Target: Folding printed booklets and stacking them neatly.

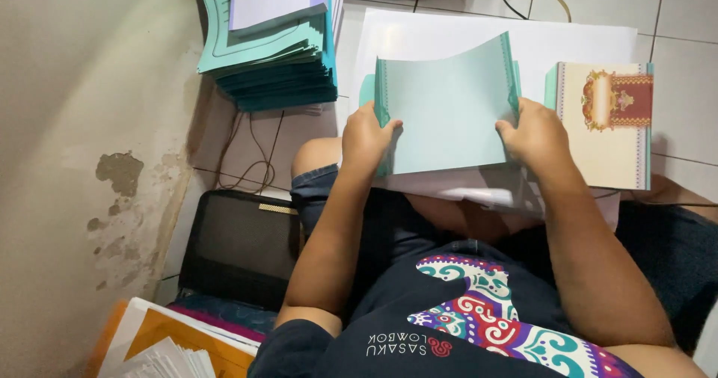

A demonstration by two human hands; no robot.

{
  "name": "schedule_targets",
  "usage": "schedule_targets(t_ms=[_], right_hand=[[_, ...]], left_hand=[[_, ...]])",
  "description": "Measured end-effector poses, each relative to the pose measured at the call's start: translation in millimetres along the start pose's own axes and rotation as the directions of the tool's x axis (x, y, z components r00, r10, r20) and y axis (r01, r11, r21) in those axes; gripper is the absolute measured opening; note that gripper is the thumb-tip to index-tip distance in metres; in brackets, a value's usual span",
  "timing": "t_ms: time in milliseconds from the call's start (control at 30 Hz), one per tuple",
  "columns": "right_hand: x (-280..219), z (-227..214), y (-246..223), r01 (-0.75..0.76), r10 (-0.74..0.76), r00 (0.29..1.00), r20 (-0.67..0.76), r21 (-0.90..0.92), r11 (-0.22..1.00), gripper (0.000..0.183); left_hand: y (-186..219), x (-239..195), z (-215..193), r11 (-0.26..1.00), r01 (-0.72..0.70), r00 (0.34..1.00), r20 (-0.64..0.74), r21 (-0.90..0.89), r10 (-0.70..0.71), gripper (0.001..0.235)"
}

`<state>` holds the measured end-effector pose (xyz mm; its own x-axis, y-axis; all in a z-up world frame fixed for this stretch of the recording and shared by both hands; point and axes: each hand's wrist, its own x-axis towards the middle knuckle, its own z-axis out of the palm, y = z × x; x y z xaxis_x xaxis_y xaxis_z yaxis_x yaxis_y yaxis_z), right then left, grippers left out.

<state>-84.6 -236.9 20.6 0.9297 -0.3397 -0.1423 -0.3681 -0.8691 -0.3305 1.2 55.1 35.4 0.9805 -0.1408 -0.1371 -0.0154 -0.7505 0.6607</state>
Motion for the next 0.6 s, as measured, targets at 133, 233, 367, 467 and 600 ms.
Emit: schedule_targets(t_ms=[133,233,367,467,600], right_hand=[[-8.2,-3.7,-16.3,0.002,-0.001,0.998,0.065,-0.016,1.0,0.038],[-16.1,-7.4,-26.4,-0.029,0.032,0.997,0.077,-0.037,0.999,0.043],[-15.2,-0.9,-22.1,-0.01,0.014,0.999,0.049,-0.086,0.996,0.042],[-14.0,-1.1,-22.6,0.007,-0.001,0.999,0.041,-0.147,0.989,0.04],[-12.4,-0.8,-22.6,0.023,-0.017,0.999,0.03,-0.187,0.982,0.035]], left_hand=[[-8.7,-4.4,10.2,1.0,0.019,1.0,0.023,0.01,-0.019,0.045],[-20.8,3.0,21.5,1.0,0.014,1.0,0.019,0.017,-0.015,0.051],[-19.9,4.5,20.3,0.998,0.057,0.998,0.004,0.008,-0.057,0.054],[-12.0,0.8,14.1,0.998,0.061,0.998,0.014,0.027,-0.061,0.055],[-10.0,0.7,15.1,0.999,0.053,0.999,0.013,0.004,-0.053,0.056]])
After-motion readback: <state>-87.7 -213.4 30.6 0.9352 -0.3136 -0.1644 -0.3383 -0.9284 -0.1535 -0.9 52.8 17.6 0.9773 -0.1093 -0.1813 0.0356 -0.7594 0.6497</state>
